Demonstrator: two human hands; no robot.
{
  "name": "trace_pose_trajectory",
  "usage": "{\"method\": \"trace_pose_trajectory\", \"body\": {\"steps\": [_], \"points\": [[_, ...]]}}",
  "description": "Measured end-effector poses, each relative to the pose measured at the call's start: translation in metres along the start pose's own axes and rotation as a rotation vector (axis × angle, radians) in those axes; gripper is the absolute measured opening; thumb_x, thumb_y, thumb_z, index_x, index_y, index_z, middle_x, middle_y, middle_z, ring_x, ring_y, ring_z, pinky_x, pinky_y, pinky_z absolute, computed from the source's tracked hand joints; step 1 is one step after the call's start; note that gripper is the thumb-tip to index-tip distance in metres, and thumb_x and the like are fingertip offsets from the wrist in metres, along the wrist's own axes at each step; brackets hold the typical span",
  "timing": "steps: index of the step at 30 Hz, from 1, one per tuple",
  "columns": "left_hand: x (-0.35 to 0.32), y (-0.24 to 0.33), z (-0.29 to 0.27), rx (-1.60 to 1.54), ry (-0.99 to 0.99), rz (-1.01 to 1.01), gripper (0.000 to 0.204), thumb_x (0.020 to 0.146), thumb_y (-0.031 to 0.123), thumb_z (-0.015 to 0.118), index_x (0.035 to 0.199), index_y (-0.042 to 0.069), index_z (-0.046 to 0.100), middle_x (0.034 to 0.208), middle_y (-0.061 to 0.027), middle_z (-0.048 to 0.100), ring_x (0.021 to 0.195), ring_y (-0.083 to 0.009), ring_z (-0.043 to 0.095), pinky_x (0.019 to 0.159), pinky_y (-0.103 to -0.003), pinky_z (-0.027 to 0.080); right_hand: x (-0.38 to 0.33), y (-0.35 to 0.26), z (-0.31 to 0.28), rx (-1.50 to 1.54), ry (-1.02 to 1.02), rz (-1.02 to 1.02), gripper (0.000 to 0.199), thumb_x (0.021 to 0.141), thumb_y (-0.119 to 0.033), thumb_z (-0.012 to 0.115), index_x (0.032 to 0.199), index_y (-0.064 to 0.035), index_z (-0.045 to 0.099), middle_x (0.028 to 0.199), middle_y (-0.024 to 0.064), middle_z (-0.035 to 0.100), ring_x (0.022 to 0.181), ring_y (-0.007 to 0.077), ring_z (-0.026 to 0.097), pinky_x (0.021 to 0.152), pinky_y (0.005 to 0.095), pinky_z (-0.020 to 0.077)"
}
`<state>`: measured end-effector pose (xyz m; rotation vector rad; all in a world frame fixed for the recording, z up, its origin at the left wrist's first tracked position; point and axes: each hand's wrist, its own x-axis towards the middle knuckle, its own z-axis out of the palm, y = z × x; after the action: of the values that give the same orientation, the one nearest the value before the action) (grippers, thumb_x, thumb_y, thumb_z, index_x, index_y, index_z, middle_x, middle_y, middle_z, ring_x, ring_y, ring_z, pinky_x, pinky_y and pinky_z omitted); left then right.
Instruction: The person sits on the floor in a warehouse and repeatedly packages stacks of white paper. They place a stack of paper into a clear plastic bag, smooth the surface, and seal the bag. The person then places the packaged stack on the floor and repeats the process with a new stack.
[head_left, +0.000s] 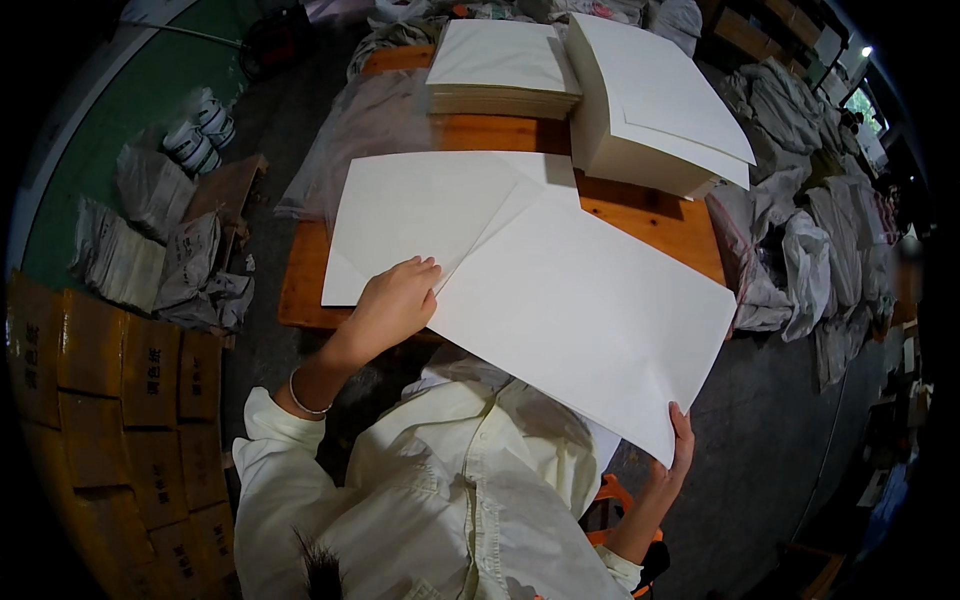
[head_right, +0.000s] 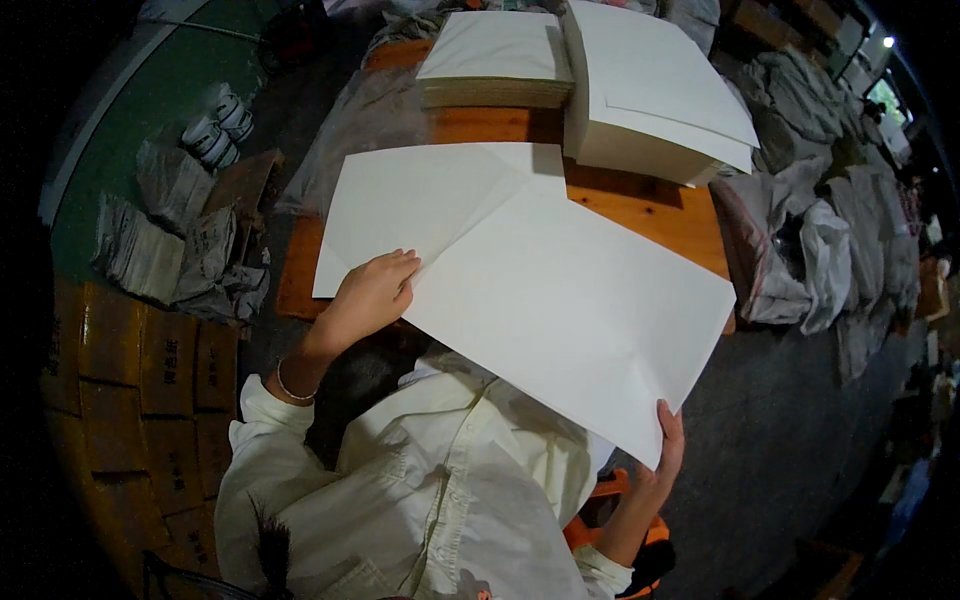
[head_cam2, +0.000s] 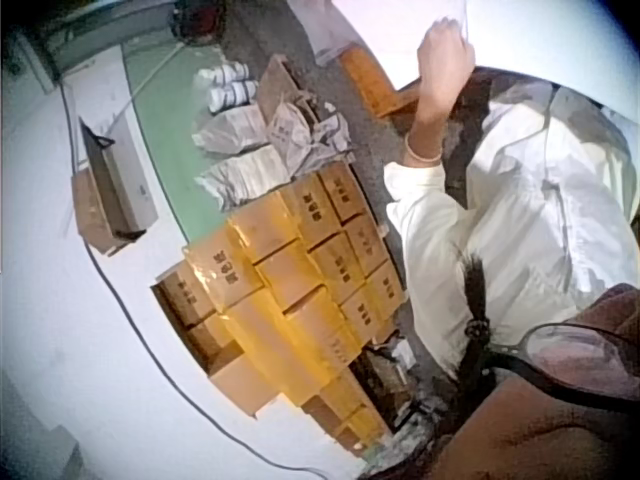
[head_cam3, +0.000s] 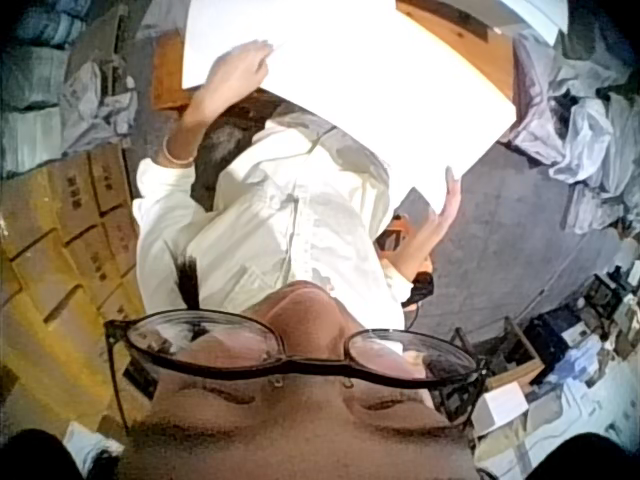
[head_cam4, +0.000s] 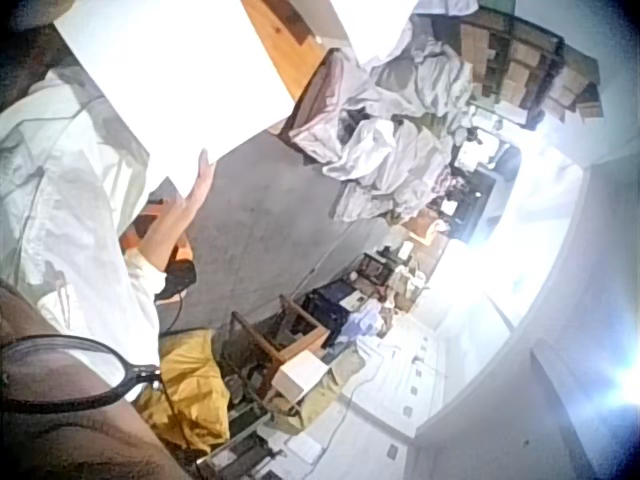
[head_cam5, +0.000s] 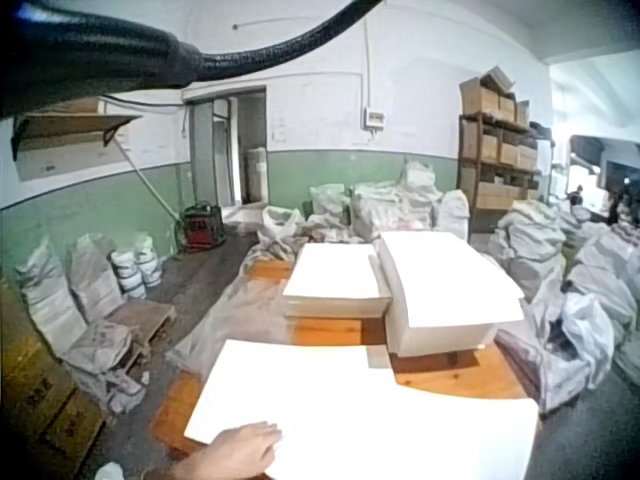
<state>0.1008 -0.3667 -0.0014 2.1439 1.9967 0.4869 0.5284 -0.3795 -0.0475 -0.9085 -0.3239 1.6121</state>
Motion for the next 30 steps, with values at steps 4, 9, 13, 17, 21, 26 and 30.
{"method": "trace_pose_trajectory", "body": {"steps": [4,9,13,17,21,26,30], "points": [[-0.004,0.0,0.0,0.029,-0.019,-0.011,0.034,0.081,0.009,0.054,0.113,-0.004,0.06,0.121,-0.0192,0.059,0.117,-0.0327,0.054,0.098,-0.038,0.044,-0.001,-0.002,0.003,0.034,0.041,0.032,0.034,0.09,-0.002,0.053,0.123,0.0037,0.046,0.112,0.0174,0.06,0.094,0.0275,0.066,0.077,0.0372,0.0598],[-0.006,-0.003,-0.002,-0.085,-0.059,-0.007,0.039,0.081,0.008,0.053,0.117,-0.005,0.058,0.126,-0.021,0.055,0.122,-0.033,0.049,0.104,-0.038,0.039,0.0,-0.012,0.001,0.072,0.031,0.082,0.032,0.091,-0.002,0.052,0.121,0.0041,0.046,0.108,0.0165,0.062,0.089,0.0272,0.067,0.072,0.0357,0.0613],[-0.008,-0.001,-0.002,-0.1,-0.064,0.007,0.041,0.081,0.007,0.052,0.119,-0.006,0.056,0.128,-0.0229,0.053,0.125,-0.0341,0.045,0.106,-0.038,0.036,-0.007,-0.004,0.005,-0.065,0.042,-0.008,0.046,0.09,-0.008,0.055,0.131,0.0033,0.037,0.114,0.0186,0.057,0.096,0.026,0.064,0.075,0.0353,0.0597],[-0.009,-0.004,0.009,-0.049,-0.023,-0.004,0.041,0.081,0.006,0.051,0.12,-0.007,0.054,0.127,-0.0235,0.053,0.125,-0.0354,0.045,0.105,-0.039,0.037,-0.018,0.007,0.021,-0.096,0.058,-0.065,0.047,0.091,-0.008,0.054,0.132,0.0035,0.036,0.115,0.0186,0.057,0.098,0.0248,0.063,0.075,0.0337,0.059],[-0.01,0.0,0.015,0.012,-0.007,-0.1,0.041,0.081,0.006,0.052,0.12,-0.007,0.054,0.127,-0.0238,0.053,0.125,-0.0353,0.045,0.104,-0.039,0.038,-0.025,0.015,0.022,-0.077,0.048,-0.131,0.053,0.09,-0.01,0.056,0.136,0.0037,0.032,0.116,0.0197,0.056,0.099,0.0247,0.062,0.074,0.0322,0.0585],[-0.018,-0.009,0.012,0.046,-0.014,-0.033,0.042,0.082,0.008,0.053,0.12,-0.008,0.053,0.127,-0.0249,0.052,0.123,-0.0363,0.046,0.104,-0.04,0.039,-0.026,0.012,0.008,-0.092,0.057,-0.119,0.052,0.09,-0.009,0.055,0.135,0.0035,0.033,0.116,0.0193,0.056,0.099,0.0247,0.062,0.077,0.0337,0.0577],[-0.023,-0.005,0.01,0.046,-0.001,-0.036,0.042,0.082,0.008,0.053,0.12,-0.009,0.052,0.127,-0.0259,0.051,0.123,-0.0379,0.047,0.103,-0.04,0.039,-0.022,0.013,0.005,-0.105,0.043,-0.079,0.051,0.09,-0.01,0.055,0.134,0.0036,0.034,0.115,0.0206,0.056,0.101,0.0249,0.061,0.079,0.0345,0.0572]]}}
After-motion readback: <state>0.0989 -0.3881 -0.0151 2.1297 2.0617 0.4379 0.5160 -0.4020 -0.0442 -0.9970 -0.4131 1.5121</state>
